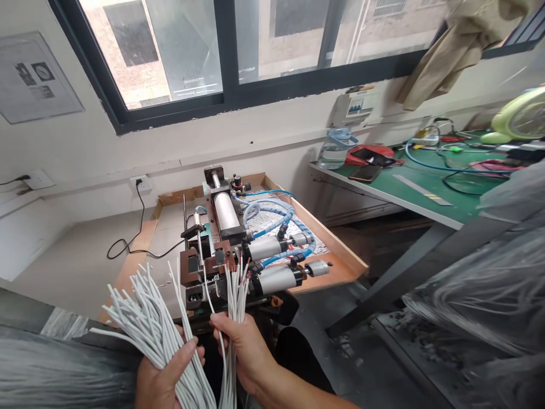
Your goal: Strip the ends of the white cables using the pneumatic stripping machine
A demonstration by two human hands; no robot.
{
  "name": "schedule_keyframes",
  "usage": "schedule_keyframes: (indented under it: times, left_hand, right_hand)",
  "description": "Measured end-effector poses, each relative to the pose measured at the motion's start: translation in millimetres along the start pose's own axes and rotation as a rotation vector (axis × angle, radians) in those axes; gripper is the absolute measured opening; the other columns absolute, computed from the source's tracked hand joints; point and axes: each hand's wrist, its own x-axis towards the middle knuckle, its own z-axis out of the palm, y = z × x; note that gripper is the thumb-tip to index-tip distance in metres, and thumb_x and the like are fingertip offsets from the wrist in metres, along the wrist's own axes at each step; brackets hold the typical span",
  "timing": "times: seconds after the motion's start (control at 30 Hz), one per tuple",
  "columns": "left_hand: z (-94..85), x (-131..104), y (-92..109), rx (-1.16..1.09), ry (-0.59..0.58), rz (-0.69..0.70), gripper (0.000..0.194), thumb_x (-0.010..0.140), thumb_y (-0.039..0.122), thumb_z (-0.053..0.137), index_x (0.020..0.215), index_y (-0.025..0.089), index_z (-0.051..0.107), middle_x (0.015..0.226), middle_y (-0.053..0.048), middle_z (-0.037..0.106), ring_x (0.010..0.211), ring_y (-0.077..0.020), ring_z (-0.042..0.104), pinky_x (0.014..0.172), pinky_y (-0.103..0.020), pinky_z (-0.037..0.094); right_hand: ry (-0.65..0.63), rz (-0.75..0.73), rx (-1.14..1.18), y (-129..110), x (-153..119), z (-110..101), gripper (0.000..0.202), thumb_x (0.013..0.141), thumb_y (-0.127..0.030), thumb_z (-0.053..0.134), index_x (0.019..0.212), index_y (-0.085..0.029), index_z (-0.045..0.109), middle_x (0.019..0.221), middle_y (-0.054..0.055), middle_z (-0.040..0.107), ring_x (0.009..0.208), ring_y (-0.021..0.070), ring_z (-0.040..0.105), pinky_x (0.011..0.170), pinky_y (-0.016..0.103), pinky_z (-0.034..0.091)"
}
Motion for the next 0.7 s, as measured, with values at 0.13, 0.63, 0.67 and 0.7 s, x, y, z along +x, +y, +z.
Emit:
schedule_keyframes:
  times: [0.13, 0.63, 0.67, 0.7]
  left_hand:
    - [-0.3, 0, -1, 0.021, -0.019, 0.011, 0.035, 0.045, 0.017, 0.073, 0.076, 0.015, 0.057, 0.057, 0.000, 0.061, 0.051, -0.0182, 0.058, 0.053, -0.032, 0.047]
    - [-1.8, 1, -6, 0.044, -0.075, 0.024, 0.031, 0.048, 0.020, 0.072, 0.074, 0.012, 0.059, 0.064, -0.005, 0.064, 0.062, -0.0218, 0.059, 0.060, -0.034, 0.047]
    - [-1.6, 1, -5, 0.034, -0.051, 0.004, 0.033, 0.047, 0.020, 0.073, 0.076, 0.012, 0.058, 0.064, -0.005, 0.065, 0.061, -0.0225, 0.060, 0.058, -0.035, 0.048]
    - [-1.3, 1, -3, 0.026, -0.027, -0.006, 0.036, 0.046, 0.019, 0.073, 0.077, 0.012, 0.057, 0.064, -0.005, 0.065, 0.060, -0.0227, 0.060, 0.057, -0.036, 0.048]
  right_hand:
    - [0.000, 0.036, -0.001, -2, 2, 2, 0.019, 0.054, -0.027, 0.066, 0.055, -0.010, 0.055, 0.043, -0.003, 0.045, 0.040, 0.0050, 0.034, 0.041, 0.019, 0.022]
    - [-0.056, -0.167, -0.113, 9, -3, -2, 0.022, 0.062, -0.030, 0.061, 0.056, -0.012, 0.052, 0.043, -0.004, 0.041, 0.042, 0.0061, 0.033, 0.043, 0.021, 0.024]
    - [-0.048, -0.159, -0.120, 8, -2, -1, 0.021, 0.061, -0.030, 0.061, 0.055, -0.012, 0.052, 0.043, -0.005, 0.040, 0.041, 0.0060, 0.032, 0.043, 0.021, 0.023]
    - [-0.040, -0.146, -0.117, 8, 0, 0, 0.020, 0.060, -0.029, 0.061, 0.054, -0.012, 0.051, 0.042, -0.005, 0.039, 0.041, 0.0059, 0.031, 0.043, 0.021, 0.022]
